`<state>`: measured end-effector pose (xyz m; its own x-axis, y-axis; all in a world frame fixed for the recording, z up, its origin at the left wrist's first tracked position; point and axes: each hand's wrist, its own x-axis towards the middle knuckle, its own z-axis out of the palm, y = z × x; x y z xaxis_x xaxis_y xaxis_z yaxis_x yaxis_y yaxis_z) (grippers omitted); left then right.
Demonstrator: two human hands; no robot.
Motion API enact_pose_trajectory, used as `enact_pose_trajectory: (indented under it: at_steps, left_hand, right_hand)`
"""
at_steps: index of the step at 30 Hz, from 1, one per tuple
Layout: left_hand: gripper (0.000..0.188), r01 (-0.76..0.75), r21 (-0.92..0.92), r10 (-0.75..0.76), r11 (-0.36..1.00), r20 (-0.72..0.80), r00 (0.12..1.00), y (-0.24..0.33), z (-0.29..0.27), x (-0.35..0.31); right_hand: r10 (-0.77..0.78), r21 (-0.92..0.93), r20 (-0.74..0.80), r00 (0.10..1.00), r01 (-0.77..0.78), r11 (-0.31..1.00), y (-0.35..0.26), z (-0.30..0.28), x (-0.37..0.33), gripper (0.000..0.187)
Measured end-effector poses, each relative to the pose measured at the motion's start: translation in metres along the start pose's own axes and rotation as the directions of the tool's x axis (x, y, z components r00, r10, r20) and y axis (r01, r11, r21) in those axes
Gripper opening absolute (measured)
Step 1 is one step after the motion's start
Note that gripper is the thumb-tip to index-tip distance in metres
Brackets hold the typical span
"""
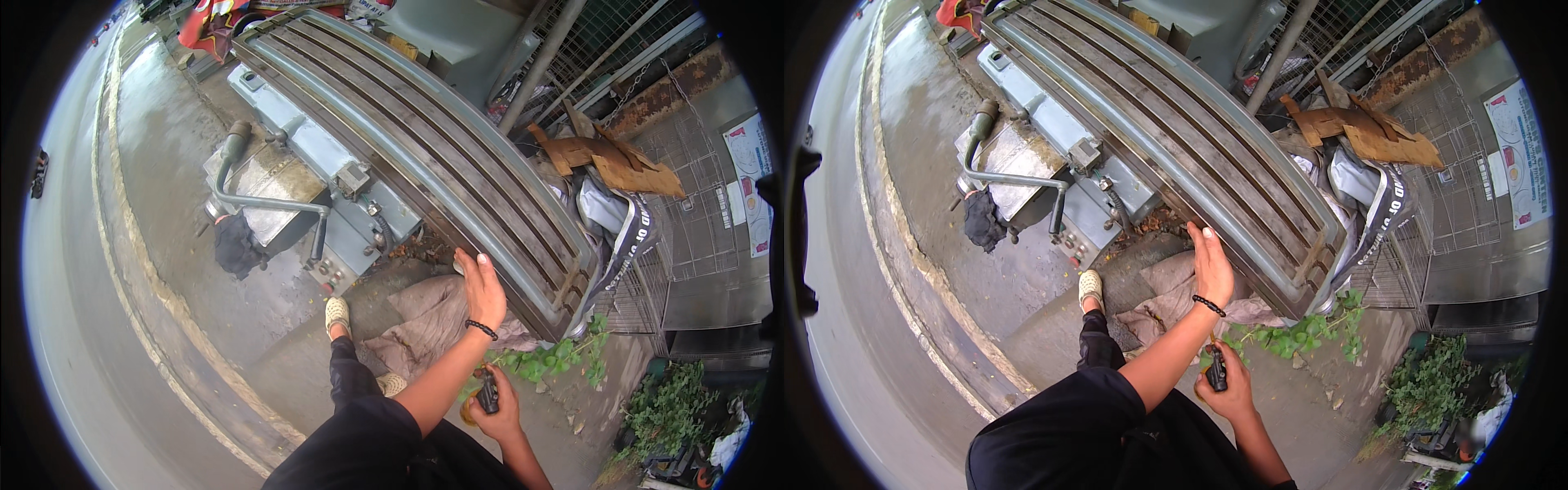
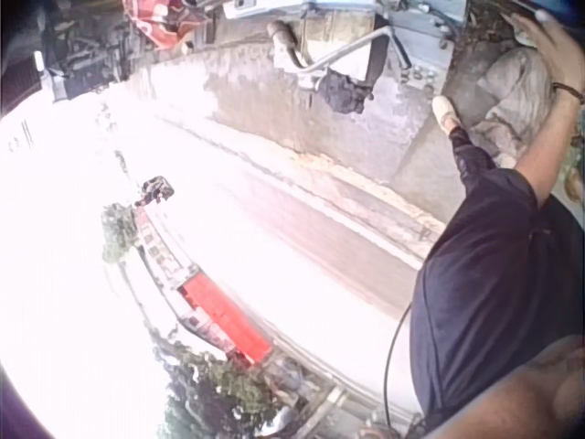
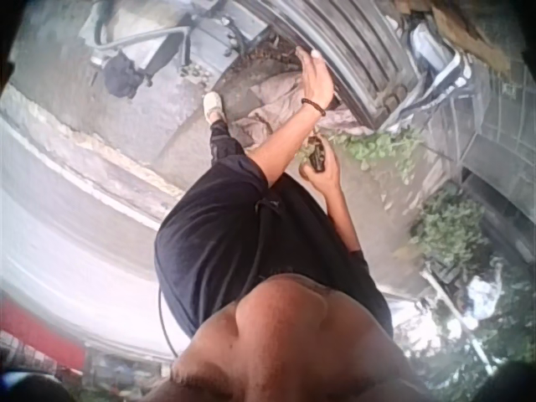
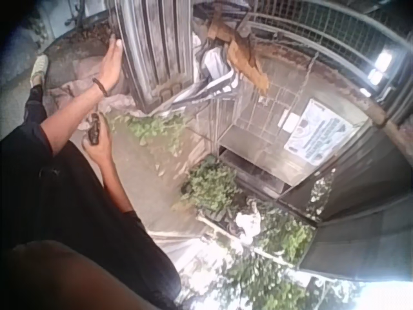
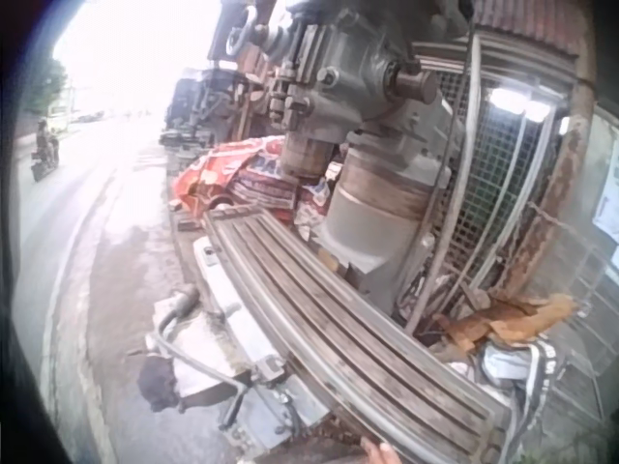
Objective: The person uses a yellow spray bottle to apply liquid onto a large metal part with parallel ridges, then wipes the surface with their hand. The person repeats this process across different sections of the part.
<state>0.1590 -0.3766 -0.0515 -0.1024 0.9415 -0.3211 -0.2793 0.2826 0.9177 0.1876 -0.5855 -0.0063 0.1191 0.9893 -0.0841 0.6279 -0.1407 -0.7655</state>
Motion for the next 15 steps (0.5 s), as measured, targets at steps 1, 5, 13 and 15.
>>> enact_pose_trajectory:
  at_steps: [1,5,13,15]
  left_hand:
    - [0.089,0.000,-0.013,0.000,1.000,-0.009,1.000,0.001,0.002,0.001]
    - [0.087,-0.071,-0.024,0.068,0.997,-0.112,0.991,0.021,-0.001,0.030]
    - [0.081,-0.197,-0.056,0.171,0.979,-0.305,0.937,0.072,-0.045,0.116]
    - [0.081,-0.198,-0.063,0.170,0.978,-0.308,0.936,0.081,-0.053,0.128]
  right_hand:
    - [0.009,-0.002,0.001,1.000,-0.009,1.000,-0.002,0.000,0.001,0.069]
    - [-0.011,-0.005,-0.018,1.000,0.011,1.000,0.007,0.005,-0.009,0.068]
    - [0.039,0.027,-0.027,0.999,-0.038,0.999,0.009,0.010,-0.020,0.068]
    - [0.033,0.018,-0.029,0.999,-0.032,0.999,0.008,0.012,-0.016,0.069]
